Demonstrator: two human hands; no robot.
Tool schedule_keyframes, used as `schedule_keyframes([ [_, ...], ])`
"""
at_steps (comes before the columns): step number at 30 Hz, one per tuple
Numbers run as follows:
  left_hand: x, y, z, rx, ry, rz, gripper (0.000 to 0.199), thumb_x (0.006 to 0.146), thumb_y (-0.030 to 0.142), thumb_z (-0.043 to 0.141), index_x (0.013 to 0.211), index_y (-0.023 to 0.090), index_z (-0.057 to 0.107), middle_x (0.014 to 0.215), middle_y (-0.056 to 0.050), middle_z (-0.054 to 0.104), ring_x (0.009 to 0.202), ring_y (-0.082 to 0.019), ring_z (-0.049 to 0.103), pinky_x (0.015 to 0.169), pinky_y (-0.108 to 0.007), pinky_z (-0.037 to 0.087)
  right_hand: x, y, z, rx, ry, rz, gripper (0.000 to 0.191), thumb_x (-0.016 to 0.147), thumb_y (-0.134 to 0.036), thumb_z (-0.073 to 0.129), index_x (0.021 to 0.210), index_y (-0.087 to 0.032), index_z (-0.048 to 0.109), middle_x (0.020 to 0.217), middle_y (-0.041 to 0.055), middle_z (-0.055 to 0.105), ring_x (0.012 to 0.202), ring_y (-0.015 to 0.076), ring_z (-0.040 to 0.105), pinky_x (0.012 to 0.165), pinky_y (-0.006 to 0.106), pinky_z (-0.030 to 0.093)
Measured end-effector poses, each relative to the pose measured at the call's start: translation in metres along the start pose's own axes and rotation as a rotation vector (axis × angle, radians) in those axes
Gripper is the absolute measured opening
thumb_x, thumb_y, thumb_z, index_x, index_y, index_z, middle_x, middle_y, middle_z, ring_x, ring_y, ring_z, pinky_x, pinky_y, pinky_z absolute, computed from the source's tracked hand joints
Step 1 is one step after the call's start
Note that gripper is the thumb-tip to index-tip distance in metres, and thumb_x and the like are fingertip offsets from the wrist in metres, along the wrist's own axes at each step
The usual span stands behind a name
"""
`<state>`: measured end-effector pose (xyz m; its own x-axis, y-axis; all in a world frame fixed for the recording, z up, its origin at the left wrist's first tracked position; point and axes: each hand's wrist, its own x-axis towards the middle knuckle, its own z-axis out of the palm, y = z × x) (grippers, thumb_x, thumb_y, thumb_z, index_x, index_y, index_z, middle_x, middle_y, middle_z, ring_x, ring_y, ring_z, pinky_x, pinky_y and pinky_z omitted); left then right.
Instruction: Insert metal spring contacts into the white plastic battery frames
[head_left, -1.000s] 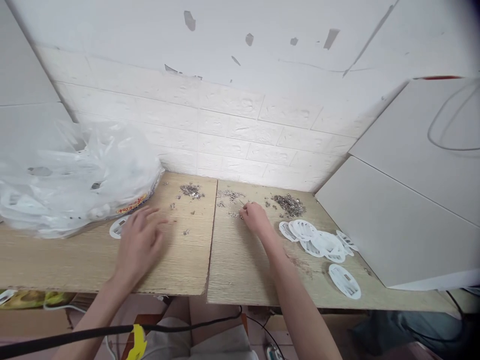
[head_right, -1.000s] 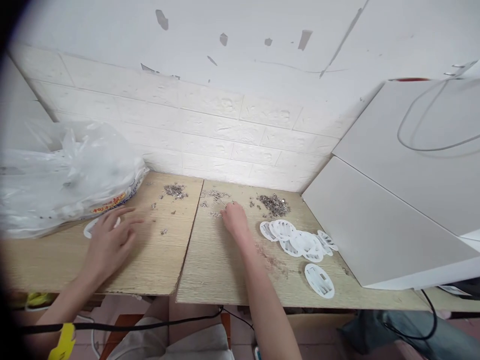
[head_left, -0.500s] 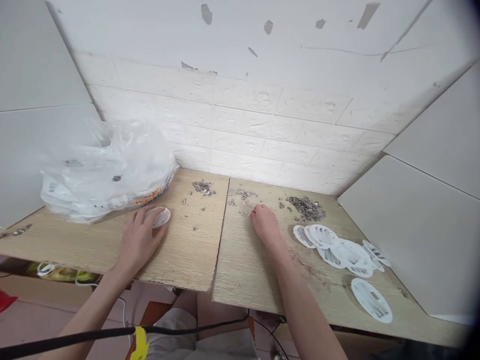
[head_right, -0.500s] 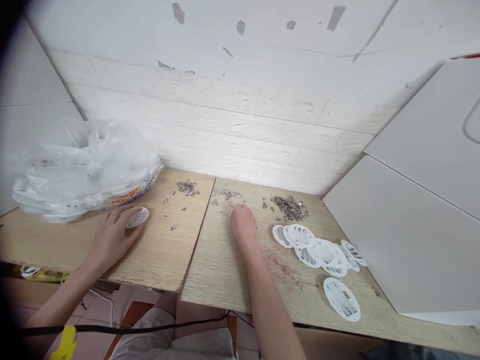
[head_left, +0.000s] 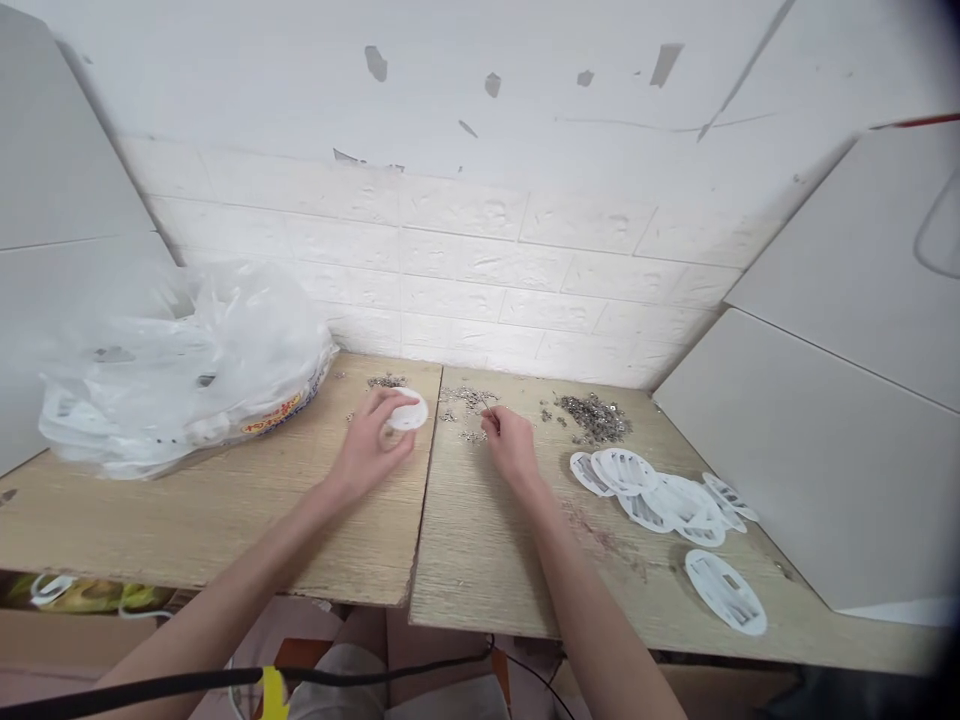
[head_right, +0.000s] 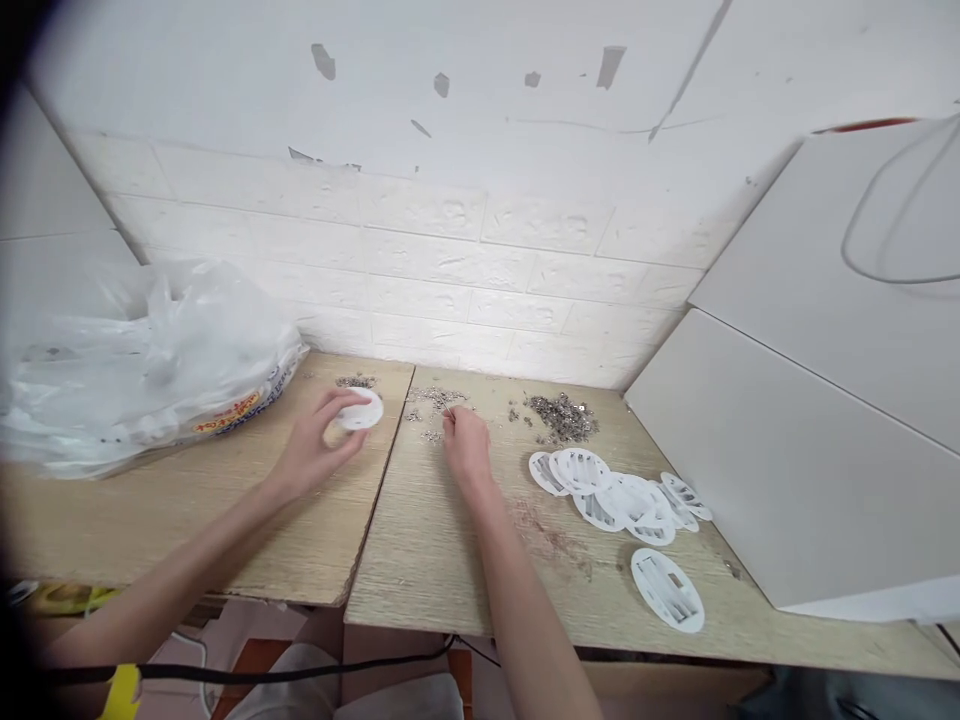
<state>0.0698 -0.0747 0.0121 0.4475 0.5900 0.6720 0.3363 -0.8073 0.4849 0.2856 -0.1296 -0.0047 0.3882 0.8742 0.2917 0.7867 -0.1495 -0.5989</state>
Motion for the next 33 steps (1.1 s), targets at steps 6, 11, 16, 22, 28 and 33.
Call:
schedule_keyframes([
  [6, 0.029, 0.010, 0.062, -0.228, 0.039, -0.023, 0.050, 0.070, 0.008, 0.056, 0.117, 0.021, 0.047, 0.116, -0.009, 0.048, 0.114, -0.023, 0.049, 0.099, -0.041, 0.042, 0.000, 0.000, -0.003, 0.254, 0.076, -0.040, 0.018, 0.082, -0.018, 0.047, 0.085, -0.017, 0.065, 0.085, 0.0043, 0.067, 0.074, 0.0156, 0.058, 0.074, 0.026, 0.042],
  [11, 0.016, 0.001, 0.075, -0.165, -0.039, 0.121, 0.061, 0.073, 0.010, 0.058, 0.129, 0.021, 0.036, 0.131, -0.013, 0.040, 0.127, -0.027, 0.039, 0.108, -0.047, 0.034, 0.000, -0.002, -0.010, 0.437, 0.155, -0.009, 0.021, 0.081, -0.029, 0.049, 0.086, -0.016, 0.064, 0.082, 0.0052, 0.063, 0.070, 0.0150, 0.054, 0.069, 0.027, 0.043],
  [16, 0.013, 0.001, 0.071, -0.197, -0.034, 0.051, 0.065, 0.074, 0.014, 0.060, 0.133, 0.020, 0.032, 0.132, -0.013, 0.044, 0.126, -0.025, 0.042, 0.107, -0.043, 0.036, 0.000, 0.000, -0.007, 0.661, 0.088, 0.021, 0.025, 0.076, -0.036, 0.055, 0.086, -0.015, 0.064, 0.078, 0.0035, 0.065, 0.068, 0.0138, 0.054, 0.064, 0.025, 0.042],
  [22, 0.013, -0.001, 0.073, -0.252, -0.063, -0.050, 0.067, 0.073, 0.017, 0.062, 0.133, 0.021, 0.032, 0.135, -0.012, 0.047, 0.125, -0.025, 0.046, 0.104, -0.042, 0.040, 0.000, 0.000, -0.003, 0.698, 0.020, -0.005, 0.023, 0.073, -0.033, 0.060, 0.084, -0.015, 0.066, 0.082, 0.0045, 0.067, 0.068, 0.0132, 0.055, 0.064, 0.025, 0.042],
  [28, 0.015, 0.000, 0.072, -0.258, -0.070, -0.055, 0.063, 0.074, 0.018, 0.063, 0.130, 0.020, 0.036, 0.132, -0.012, 0.049, 0.123, -0.024, 0.048, 0.103, -0.042, 0.041, 0.001, 0.003, 0.000, 0.712, 0.008, 0.043, 0.023, 0.068, -0.031, 0.063, 0.083, -0.013, 0.066, 0.079, 0.0043, 0.065, 0.066, 0.0128, 0.053, 0.064, 0.025, 0.042],
  [33, 0.013, 0.000, 0.071, -0.259, -0.139, 0.027, 0.061, 0.073, 0.018, 0.066, 0.127, 0.023, 0.039, 0.127, -0.009, 0.050, 0.120, -0.024, 0.048, 0.102, -0.042, 0.042, -0.001, 0.002, -0.002, 0.667, -0.039, 0.032, 0.020, 0.069, -0.032, 0.060, 0.078, -0.015, 0.066, 0.078, 0.0029, 0.065, 0.066, 0.0125, 0.051, 0.065, 0.026, 0.040],
])
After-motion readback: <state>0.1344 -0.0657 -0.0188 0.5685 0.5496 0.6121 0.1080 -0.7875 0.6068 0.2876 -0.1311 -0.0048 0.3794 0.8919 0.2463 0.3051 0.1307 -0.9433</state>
